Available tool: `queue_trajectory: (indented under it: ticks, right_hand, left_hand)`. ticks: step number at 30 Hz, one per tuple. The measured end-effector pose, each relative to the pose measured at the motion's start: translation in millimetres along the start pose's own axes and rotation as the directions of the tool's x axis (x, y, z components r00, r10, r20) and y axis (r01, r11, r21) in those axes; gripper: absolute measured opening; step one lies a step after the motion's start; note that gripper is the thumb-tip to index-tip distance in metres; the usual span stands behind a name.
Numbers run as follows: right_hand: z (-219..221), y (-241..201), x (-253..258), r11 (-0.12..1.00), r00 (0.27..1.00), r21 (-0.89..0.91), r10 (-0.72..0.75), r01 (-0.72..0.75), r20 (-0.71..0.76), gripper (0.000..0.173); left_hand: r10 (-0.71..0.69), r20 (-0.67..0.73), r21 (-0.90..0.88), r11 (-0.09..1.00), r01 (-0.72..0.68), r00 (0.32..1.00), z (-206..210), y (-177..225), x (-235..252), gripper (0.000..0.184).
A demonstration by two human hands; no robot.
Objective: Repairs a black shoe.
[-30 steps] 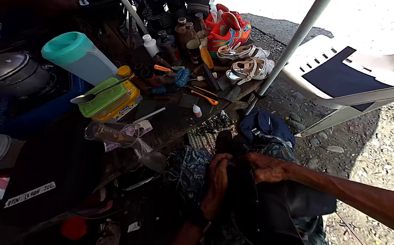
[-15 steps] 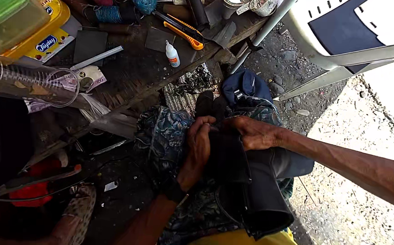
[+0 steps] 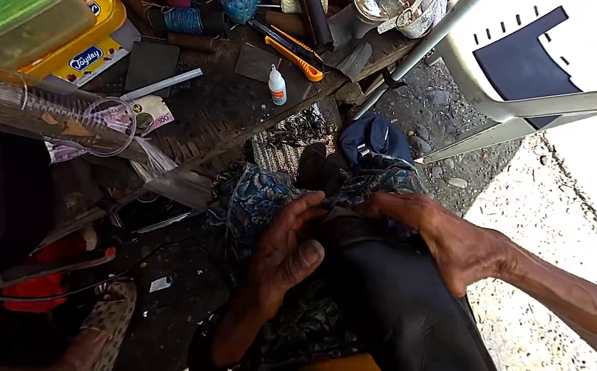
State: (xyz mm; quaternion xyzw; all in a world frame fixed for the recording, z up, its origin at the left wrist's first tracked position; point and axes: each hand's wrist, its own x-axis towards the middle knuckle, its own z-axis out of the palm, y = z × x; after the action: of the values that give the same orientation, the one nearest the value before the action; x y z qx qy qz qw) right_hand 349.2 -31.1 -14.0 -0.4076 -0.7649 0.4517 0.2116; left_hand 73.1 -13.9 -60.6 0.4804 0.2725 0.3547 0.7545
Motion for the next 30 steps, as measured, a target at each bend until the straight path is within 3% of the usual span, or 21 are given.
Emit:
queue_trajectory:
  ticks: [3, 7, 11, 17, 19, 22, 25, 28, 30]
  right_hand:
    - [-3.3, -10.4, -2.8, 0.996, 0.989, -0.051, -0.085, 0.079, -0.122, 0.072]
    - [2.1, -29.5, 3.4, 0.976, 0.934, -0.146, -0.201, 0.164, -0.295, 0.077]
    - [16.8, -39.3, 11.4, 0.958, 0.854, -0.167, -0.285, 0.234, -0.435, 0.079]
    - [46.6, -44.7, 20.0, 0.944, 0.736, -0.136, -0.321, 0.302, -0.597, 0.079]
    - [57.3, -46.5, 23.0, 0.944, 0.693, -0.116, -0.307, 0.308, -0.652, 0.081]
    - [68.9, -51.6, 27.3, 0.955, 0.632, -0.084, -0.252, 0.284, -0.733, 0.085]
    - [76.3, -59.3, 34.2, 0.969, 0.566, -0.082, -0.204, 0.233, -0.799, 0.087]
    - [85.7, -68.5, 43.4, 0.971, 0.527, -0.055, -0.174, 0.233, -0.832, 0.088]
    - [91.3, -76.1, 48.6, 0.972, 0.519, -0.019, -0.141, 0.233, -0.843, 0.086]
  left_hand:
    - [0.111, 0.059, -0.081, 0.991, -0.106, 0.992, 8.7, -6.5, -14.8, 0.091]
    - [0.245, 0.083, 0.118, 0.960, -0.254, 0.966, 21.5, 14.0, -20.9, 0.091]
    - [0.331, 0.156, 0.109, 0.931, -0.349, 0.931, 19.5, 37.1, -18.4, 0.093]
    - [0.307, 0.165, 0.060, 0.946, -0.320, 0.937, 14.4, 53.9, -25.9, 0.093]
    - [0.298, 0.138, 0.145, 0.937, -0.317, 0.944, 14.4, 61.5, -29.8, 0.092]
    - [0.246, -0.020, 0.377, 0.900, -0.221, 0.969, 22.2, 87.0, -44.9, 0.085]
    - [0.241, -0.001, 0.599, 0.777, -0.193, 0.970, 29.3, 113.0, -70.2, 0.092]
    - [0.306, 0.045, 0.538, 0.795, -0.281, 0.951, 34.6, 117.2, -88.9, 0.092]
    - [0.332, -0.054, 0.398, 0.872, -0.285, 0.942, 34.1, 114.0, -93.4, 0.079]
